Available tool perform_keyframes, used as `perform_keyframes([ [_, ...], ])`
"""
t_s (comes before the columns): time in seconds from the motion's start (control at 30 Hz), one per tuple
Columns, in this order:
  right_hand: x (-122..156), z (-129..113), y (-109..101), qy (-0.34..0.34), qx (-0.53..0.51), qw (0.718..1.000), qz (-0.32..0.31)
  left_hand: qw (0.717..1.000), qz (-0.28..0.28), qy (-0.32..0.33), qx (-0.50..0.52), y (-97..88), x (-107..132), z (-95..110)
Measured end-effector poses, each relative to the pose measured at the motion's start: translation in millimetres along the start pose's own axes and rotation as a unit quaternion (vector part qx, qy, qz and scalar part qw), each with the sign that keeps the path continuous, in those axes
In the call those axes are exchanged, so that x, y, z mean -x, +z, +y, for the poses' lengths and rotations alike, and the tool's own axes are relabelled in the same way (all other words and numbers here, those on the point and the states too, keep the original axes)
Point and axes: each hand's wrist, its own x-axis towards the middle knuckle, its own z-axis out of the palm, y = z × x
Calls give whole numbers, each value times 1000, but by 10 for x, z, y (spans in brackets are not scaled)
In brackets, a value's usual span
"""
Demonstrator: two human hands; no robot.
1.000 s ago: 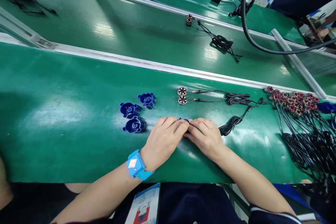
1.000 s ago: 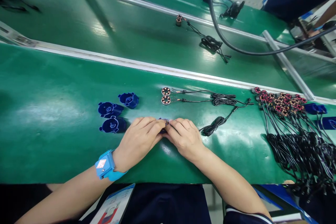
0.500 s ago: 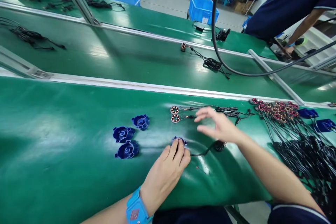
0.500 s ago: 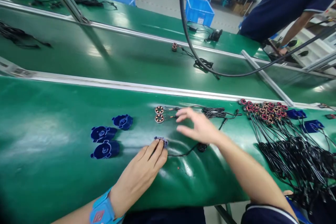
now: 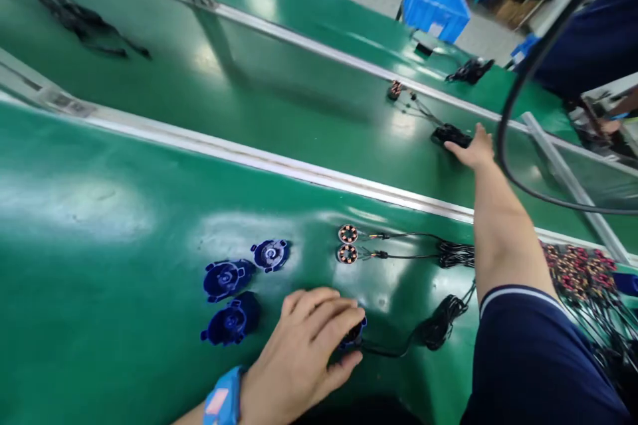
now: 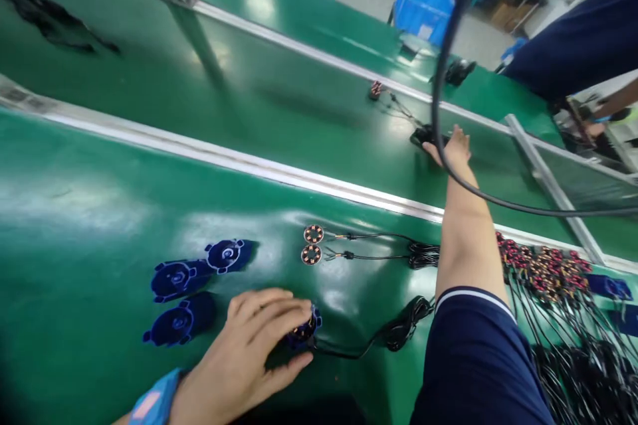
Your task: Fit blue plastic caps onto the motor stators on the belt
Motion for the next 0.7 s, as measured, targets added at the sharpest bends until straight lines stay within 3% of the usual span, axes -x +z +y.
perform_keyframes([
  [0.1,-116,12,77,33,6,998,-50,992,42,-71,100,-132,-59,-122],
  [0.17,-134,8,92,42,19,997,-63,968,95,-129,194,-160,-59,-169],
  [0.27,-77,-17,64,67,64,994,-50,926,170,-174,289,-130,-39,-195],
  [0.33,8,-54,16,65,76,994,-38,915,194,-183,302,-99,-32,-201],
  [0.5,308,-183,-156,-1,0,998,-67,919,193,-169,298,-77,-34,-200],
  [0.7,650,-207,-339,-51,-19,998,-22,934,180,-155,266,-55,-36,-206],
])
